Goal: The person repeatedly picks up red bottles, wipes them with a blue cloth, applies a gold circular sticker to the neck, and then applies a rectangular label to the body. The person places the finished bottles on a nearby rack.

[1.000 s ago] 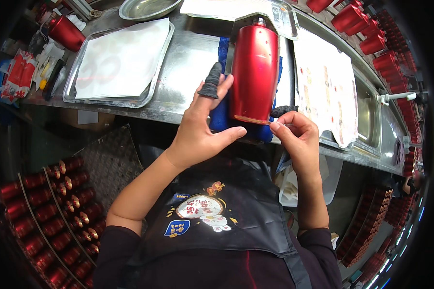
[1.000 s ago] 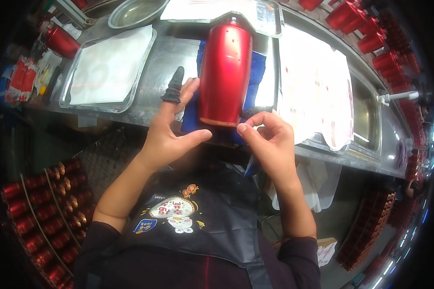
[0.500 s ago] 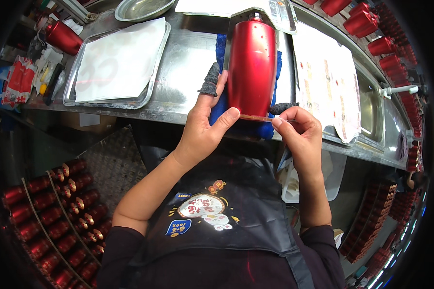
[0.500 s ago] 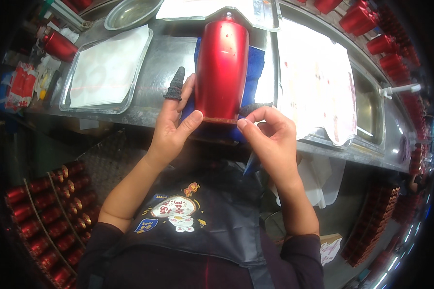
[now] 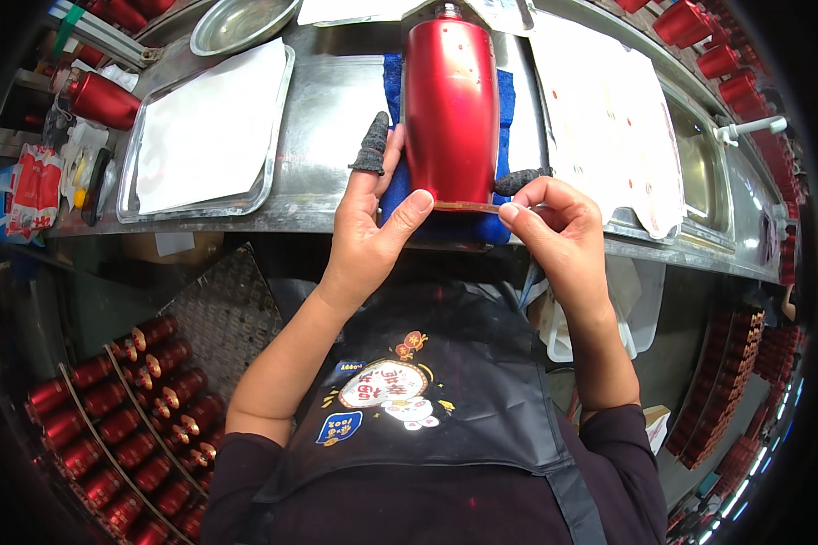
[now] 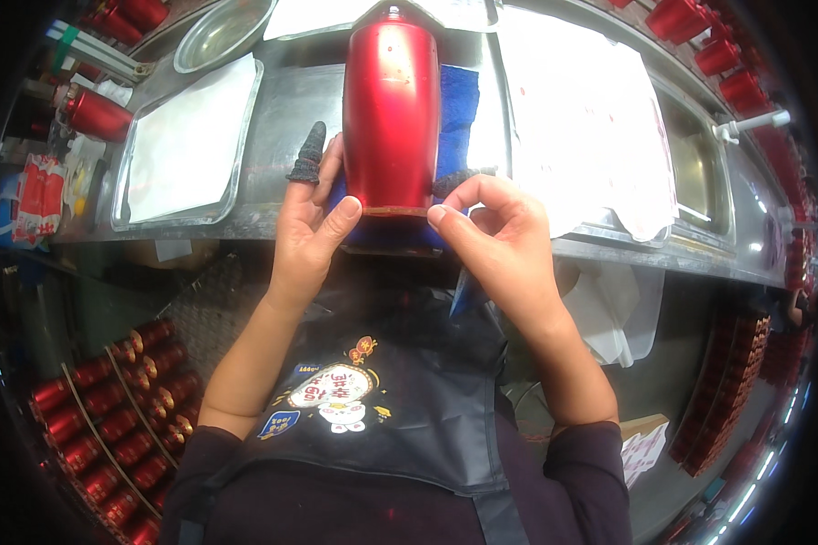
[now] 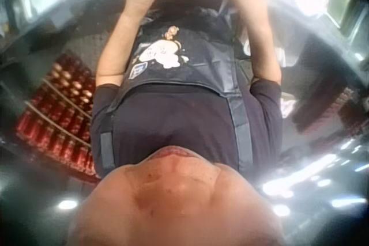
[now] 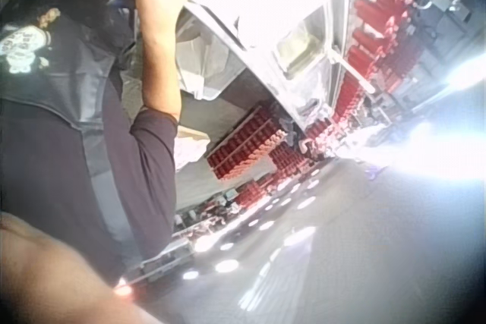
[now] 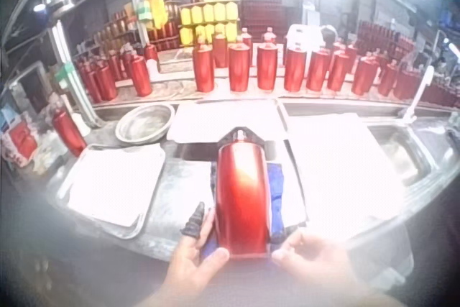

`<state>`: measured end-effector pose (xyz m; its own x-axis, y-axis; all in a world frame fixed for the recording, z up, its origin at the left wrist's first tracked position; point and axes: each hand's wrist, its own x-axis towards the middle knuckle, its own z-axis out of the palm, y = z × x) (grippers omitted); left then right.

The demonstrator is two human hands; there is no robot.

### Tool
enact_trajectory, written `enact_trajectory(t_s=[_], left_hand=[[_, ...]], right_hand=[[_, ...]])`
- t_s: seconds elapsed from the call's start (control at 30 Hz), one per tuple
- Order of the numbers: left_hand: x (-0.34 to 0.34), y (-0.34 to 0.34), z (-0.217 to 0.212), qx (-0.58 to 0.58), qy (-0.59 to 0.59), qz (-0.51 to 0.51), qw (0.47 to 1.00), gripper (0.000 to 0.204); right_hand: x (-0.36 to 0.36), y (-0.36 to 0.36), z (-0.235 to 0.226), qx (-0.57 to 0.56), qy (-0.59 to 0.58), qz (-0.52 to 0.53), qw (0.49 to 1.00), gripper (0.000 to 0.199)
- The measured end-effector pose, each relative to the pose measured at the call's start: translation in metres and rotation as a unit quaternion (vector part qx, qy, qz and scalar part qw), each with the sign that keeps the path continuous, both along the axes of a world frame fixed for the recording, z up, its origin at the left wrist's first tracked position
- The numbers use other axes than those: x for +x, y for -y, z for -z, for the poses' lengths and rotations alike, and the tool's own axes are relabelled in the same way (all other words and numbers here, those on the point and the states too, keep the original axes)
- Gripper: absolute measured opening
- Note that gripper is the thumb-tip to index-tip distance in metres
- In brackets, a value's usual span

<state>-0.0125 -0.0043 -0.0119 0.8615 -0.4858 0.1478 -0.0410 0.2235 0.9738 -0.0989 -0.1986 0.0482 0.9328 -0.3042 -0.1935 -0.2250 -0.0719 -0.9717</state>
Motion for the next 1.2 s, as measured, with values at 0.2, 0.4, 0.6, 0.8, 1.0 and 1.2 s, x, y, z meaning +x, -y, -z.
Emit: enact_trajectory(t_s=[0.2,0.4,0.6,0.8,1.0,1.2], left_hand=[[-0.003,0.004,-0.001,0.002,0.005,-0.011,1.000,0.075],[-0.002,0.000,0.002,0.013,0.000,-0.008,1.000,0.073],[-0.002,-0.001,0.001,-0.018,-0.031,-0.005,0.999,0.068],[-0.009,0.003,0.003,0.040,0.032,-0.020,0.998,0.063],[-0.007,0.003,0.006,0.073,0.068,-0.045,0.994,0.058],[-0.021,-0.020,-0.006,0.243,0.353,-0.084,0.899,0.042]], right_hand=[[-0.001,0.000,0.001,0.012,-0.002,0.000,1.000,0.011],[0.000,0.000,0.002,0.015,0.004,0.001,1.000,0.011],[-0.002,0.000,0.002,0.021,0.011,-0.001,1.000,0.010],[-0.001,0.000,0.006,0.017,0.010,0.006,1.000,0.010],[0.001,0.000,0.008,0.010,0.010,0.001,1.000,0.011],[0.000,-0.001,0.006,-0.001,-0.001,0.011,1.000,0.011]])
